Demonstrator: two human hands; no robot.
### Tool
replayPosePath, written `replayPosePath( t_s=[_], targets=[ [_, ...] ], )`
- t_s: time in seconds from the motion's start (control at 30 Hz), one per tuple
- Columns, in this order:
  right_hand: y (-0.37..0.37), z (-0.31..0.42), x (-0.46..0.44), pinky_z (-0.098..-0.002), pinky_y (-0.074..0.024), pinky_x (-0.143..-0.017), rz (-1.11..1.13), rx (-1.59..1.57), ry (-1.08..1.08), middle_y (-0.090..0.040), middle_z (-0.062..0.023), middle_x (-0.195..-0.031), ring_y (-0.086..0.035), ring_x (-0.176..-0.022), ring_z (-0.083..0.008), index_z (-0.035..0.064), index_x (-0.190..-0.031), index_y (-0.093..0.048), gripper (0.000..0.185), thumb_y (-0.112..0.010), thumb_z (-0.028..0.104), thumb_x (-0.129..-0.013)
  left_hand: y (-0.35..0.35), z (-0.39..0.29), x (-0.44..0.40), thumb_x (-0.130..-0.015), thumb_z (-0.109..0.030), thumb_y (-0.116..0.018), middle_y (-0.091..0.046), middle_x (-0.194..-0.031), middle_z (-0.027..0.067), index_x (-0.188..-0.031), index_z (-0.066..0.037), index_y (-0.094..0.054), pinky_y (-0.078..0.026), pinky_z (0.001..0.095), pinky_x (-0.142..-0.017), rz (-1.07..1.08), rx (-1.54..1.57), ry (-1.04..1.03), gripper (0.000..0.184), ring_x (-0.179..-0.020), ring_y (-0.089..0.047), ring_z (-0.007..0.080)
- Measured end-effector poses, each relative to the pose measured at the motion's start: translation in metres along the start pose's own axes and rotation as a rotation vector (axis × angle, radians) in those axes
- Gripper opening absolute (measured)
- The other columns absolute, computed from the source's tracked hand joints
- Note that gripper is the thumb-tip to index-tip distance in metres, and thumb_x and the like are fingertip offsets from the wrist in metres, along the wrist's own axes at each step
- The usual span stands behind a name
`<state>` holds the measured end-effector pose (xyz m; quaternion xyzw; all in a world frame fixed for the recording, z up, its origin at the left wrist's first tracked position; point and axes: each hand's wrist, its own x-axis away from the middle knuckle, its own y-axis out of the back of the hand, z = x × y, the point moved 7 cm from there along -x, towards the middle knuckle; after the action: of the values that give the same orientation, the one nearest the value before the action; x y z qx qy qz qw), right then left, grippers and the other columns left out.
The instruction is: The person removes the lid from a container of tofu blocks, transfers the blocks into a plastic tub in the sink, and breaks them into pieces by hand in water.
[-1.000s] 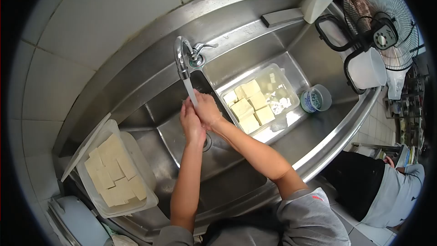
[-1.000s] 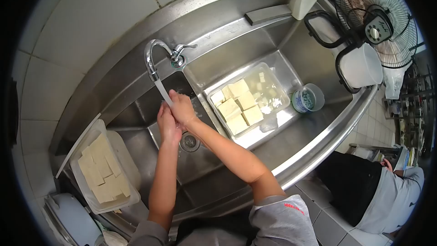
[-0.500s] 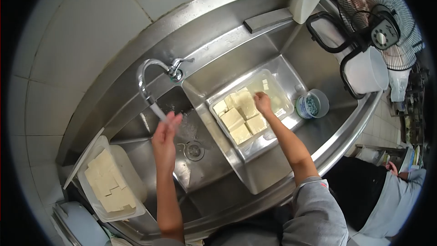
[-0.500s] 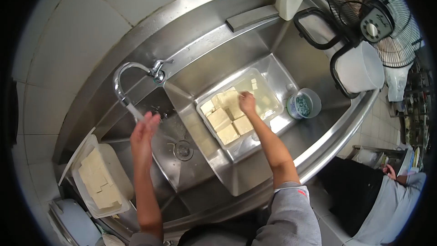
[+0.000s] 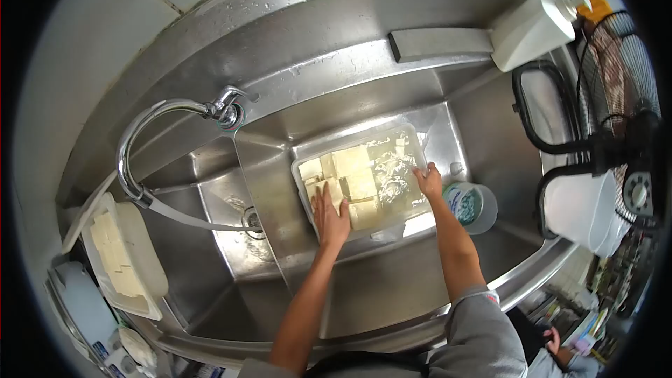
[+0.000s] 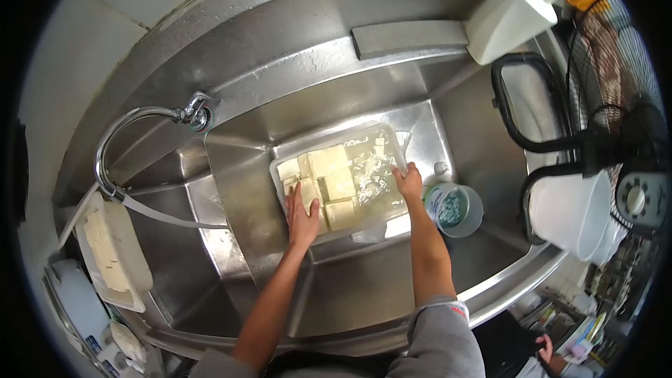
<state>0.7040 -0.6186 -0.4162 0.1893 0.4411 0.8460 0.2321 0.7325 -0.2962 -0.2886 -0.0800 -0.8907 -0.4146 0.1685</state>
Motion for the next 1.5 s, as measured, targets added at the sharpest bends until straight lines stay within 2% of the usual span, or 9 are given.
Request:
replayPosePath(
  t_s=[0.03,0.13,0.17,0.23,0.37,0.67,0.8,1.0,1.5],
  targets=[
    [0.007,-0.006,-0.001,-0.042,-0.0432,-0.063,0.143,-0.113,-0.207,-0.056,-0.0208,-0.067,-0.056,-0.067,-0.037,-0.0002,-0.076,-0.049,0.035,-0.063,0.031,-0.069,-0.016,0.019,-0.007,-0.087,-0.035,-0.044,-0.015,-0.139,0.0216,-0.135,-0.011,-0.021,-0.019,0.0485,-0.101,-0.018,-0.09,0.079,0.059,-0.127,-0.015,0.0401],
    [0.018,0.004,-0.004,-0.0379,-0.0409,-0.053,0.19,-0.164,-0.021,-0.049,-0.0159,-0.053,-0.05,-0.051,-0.0281,-0.0013,-0.065,-0.045,0.03,-0.06,0.024,-0.068,-0.042,0.058,-0.025,-0.087,-0.041,-0.039,-0.014,-0.14,0.0205,-0.136,-0.017,-0.022,-0.019,0.0499,-0.099,-0.056,-0.199,0.231,0.058,-0.128,-0.014,0.0372],
    [0.023,0.004,-0.002,-0.0364,-0.0393,-0.051,0.165,-0.191,-0.057,-0.045,-0.0143,-0.051,-0.046,-0.049,-0.0245,-0.0015,-0.062,-0.043,0.029,-0.059,0.022,-0.068,-0.042,0.062,-0.031,-0.087,-0.044,-0.037,-0.015,-0.141,0.0183,-0.136,-0.022,-0.024,-0.018,0.0508,-0.098,-0.109,-0.21,0.243,0.055,-0.129,-0.014,0.0342],
    [0.041,0.019,0.014,-0.0333,-0.036,-0.046,0.127,-0.238,-0.147,-0.039,-0.0113,-0.047,-0.037,-0.044,-0.0173,-0.002,-0.057,-0.039,0.03,-0.058,0.019,-0.067,-0.041,0.061,-0.036,-0.086,-0.044,-0.039,-0.017,-0.14,0.0165,-0.135,-0.023,-0.024,-0.019,0.0517,-0.097,-0.137,-0.265,0.194,0.055,-0.128,-0.017,0.0327],
    [0.072,0.054,0.024,-0.0287,-0.0298,-0.042,0.177,-0.334,-0.173,-0.033,-0.0038,-0.046,-0.028,-0.047,-0.0088,-0.0007,-0.053,-0.035,0.028,-0.057,0.012,-0.066,-0.041,0.06,-0.038,-0.085,-0.046,-0.042,-0.022,-0.14,0.0123,-0.133,-0.025,-0.031,-0.02,0.0521,-0.097,-0.208,-0.287,0.166,0.053,-0.128,-0.02,0.0296],
    [0.104,0.113,0.044,-0.0244,-0.0306,-0.042,0.257,-0.465,-0.202,-0.043,0.0003,-0.048,-0.035,-0.046,-0.0052,-0.0018,-0.056,-0.047,0.015,-0.055,0.007,-0.065,-0.028,0.071,-0.041,-0.082,-0.042,-0.049,-0.027,-0.138,0.0108,-0.13,-0.024,-0.037,-0.021,0.0535,-0.098,-0.195,-0.092,0.174,0.052,-0.127,-0.022,0.0308],
    [0.108,0.124,0.051,-0.0229,-0.0298,-0.042,0.286,-0.416,-0.175,-0.043,0.0013,-0.049,-0.035,-0.047,-0.0044,-0.0011,-0.056,-0.047,0.013,-0.054,0.005,-0.065,-0.027,0.076,-0.037,-0.08,-0.033,-0.053,-0.027,-0.138,0.0115,-0.13,-0.023,-0.037,-0.021,0.054,-0.098,-0.258,-0.031,0.124,0.053,-0.127,-0.022,0.0317],
    [0.11,0.13,0.055,-0.0231,-0.0302,-0.042,0.295,-0.437,-0.128,-0.042,0.0012,-0.049,-0.035,-0.047,-0.0046,-0.0004,-0.056,-0.045,0.015,-0.056,0.005,-0.065,-0.023,0.073,-0.036,-0.077,-0.029,-0.056,-0.029,-0.136,0.0141,-0.13,-0.023,-0.037,-0.026,0.0523,-0.096,-0.287,-0.029,0.115,0.057,-0.125,-0.025,0.0344],
    [0.12,0.16,0.058,-0.0226,-0.0317,-0.044,0.343,-0.457,-0.138,-0.044,0.0017,-0.05,-0.036,-0.049,-0.0042,-0.0004,-0.056,-0.046,0.017,-0.058,0.006,-0.066,-0.024,0.077,-0.043,-0.079,-0.033,-0.055,-0.029,-0.136,0.0134,-0.129,-0.022,-0.037,-0.025,0.0526,-0.096,-0.293,0.028,0.081,0.055,-0.125,-0.024,0.0341]
  ],
)
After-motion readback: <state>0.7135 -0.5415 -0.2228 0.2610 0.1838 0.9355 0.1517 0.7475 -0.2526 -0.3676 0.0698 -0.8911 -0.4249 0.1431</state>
